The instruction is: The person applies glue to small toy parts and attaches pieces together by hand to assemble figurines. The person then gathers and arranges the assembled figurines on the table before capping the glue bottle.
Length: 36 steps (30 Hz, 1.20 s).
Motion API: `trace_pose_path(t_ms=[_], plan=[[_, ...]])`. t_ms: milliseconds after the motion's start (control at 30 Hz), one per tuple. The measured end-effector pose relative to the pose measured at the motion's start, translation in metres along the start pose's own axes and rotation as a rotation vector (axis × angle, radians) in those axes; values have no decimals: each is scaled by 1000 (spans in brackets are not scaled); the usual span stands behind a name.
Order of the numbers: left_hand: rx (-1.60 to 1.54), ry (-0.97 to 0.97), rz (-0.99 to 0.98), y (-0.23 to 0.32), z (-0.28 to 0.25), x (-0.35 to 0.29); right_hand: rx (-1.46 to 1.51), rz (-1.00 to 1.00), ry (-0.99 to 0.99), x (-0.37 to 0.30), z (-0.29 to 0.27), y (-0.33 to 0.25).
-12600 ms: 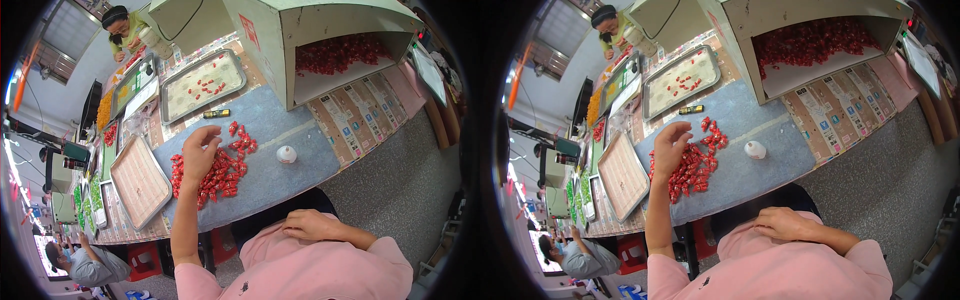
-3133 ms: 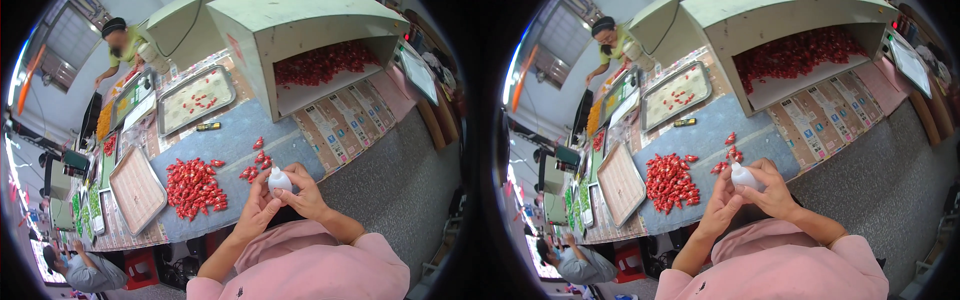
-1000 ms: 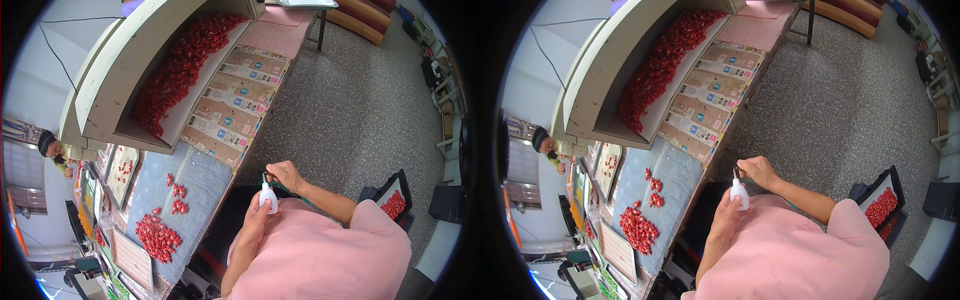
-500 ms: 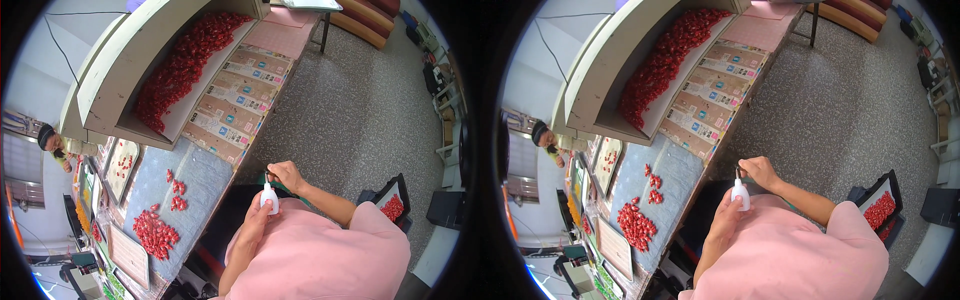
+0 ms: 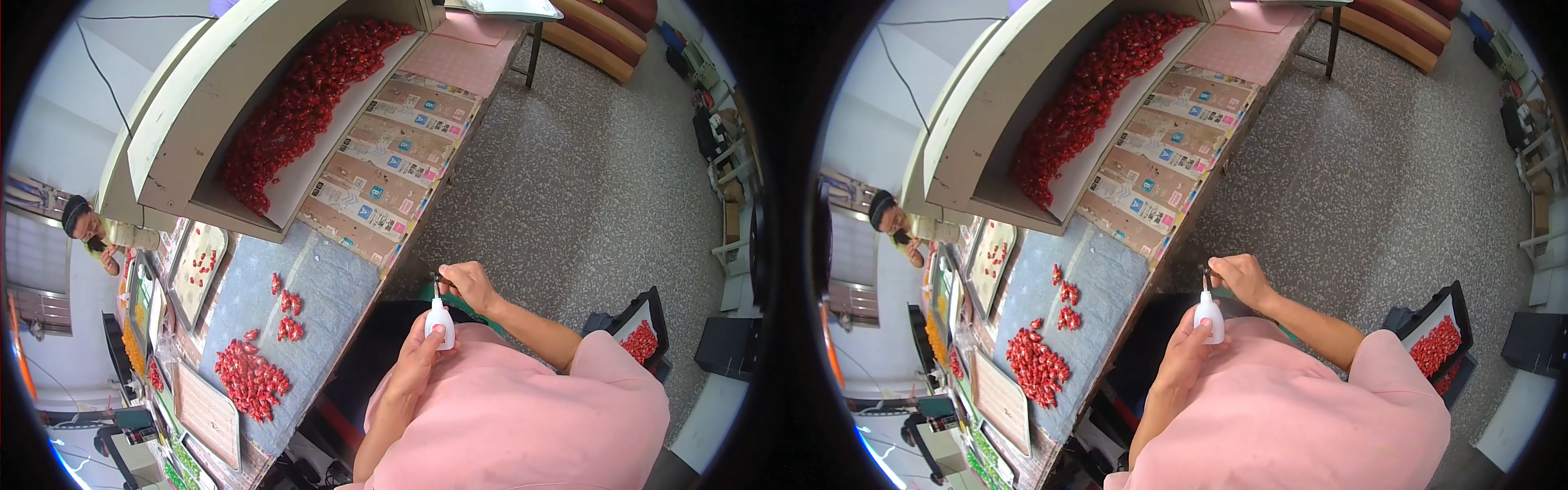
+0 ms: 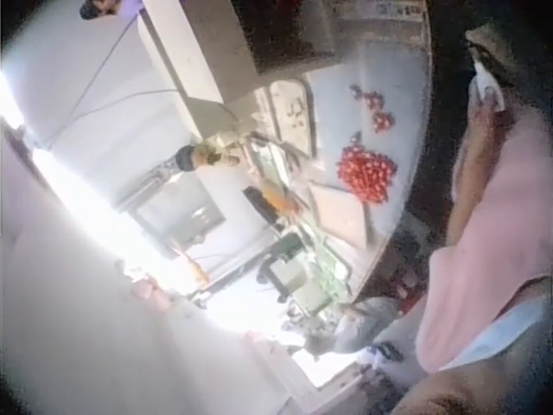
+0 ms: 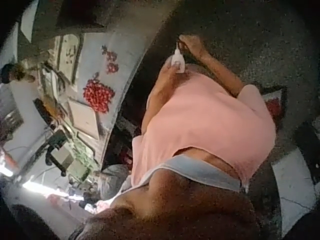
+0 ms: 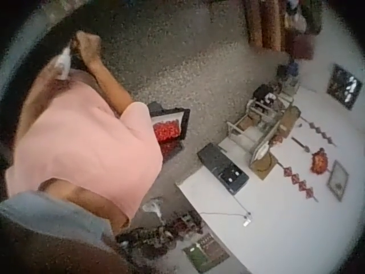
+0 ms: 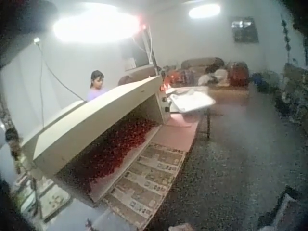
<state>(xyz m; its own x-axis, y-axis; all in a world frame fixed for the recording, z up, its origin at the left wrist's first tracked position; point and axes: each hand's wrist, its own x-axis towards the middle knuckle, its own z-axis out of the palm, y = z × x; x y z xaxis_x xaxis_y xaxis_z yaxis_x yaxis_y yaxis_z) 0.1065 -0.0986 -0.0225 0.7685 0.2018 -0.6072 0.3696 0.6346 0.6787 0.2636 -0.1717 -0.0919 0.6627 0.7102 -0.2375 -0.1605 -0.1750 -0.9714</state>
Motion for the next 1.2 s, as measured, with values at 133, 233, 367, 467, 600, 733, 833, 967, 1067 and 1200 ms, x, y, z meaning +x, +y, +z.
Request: trace_pose_path(t_ms=[133,233,367,467,600,733,833,967,1067,1200], plan=[[-15,-11,-1,-2,-1,2,2,11,0,1,-2,3],[10,2,1,-1,0,2,20,-10,16,0,-2,1],[-2,6,-17,-3,-1,1,14,2,-4,-1,-3,-1],[-16,-1,-8,-3,0,0,18,-5,-2,-2,-3,-1],[-25,5,1,-5,-1,-1,9,15,-1,-4,-2,-3],[-44,-2,8,-5,-2,0,22,14,8,-2,-1,3],[-30,-7,12,-6,-1,0,9,-5,-7,-3,-4,1],[-45,-10,12,-6,-2,1,43,-4,-6,-3,-2,1],[-40,-21,21,-7,-1,2,52,-3,-8,-2,-3,5],[-28,-8,29,-7,2,0,23,4,-4,-4,-5,5]])
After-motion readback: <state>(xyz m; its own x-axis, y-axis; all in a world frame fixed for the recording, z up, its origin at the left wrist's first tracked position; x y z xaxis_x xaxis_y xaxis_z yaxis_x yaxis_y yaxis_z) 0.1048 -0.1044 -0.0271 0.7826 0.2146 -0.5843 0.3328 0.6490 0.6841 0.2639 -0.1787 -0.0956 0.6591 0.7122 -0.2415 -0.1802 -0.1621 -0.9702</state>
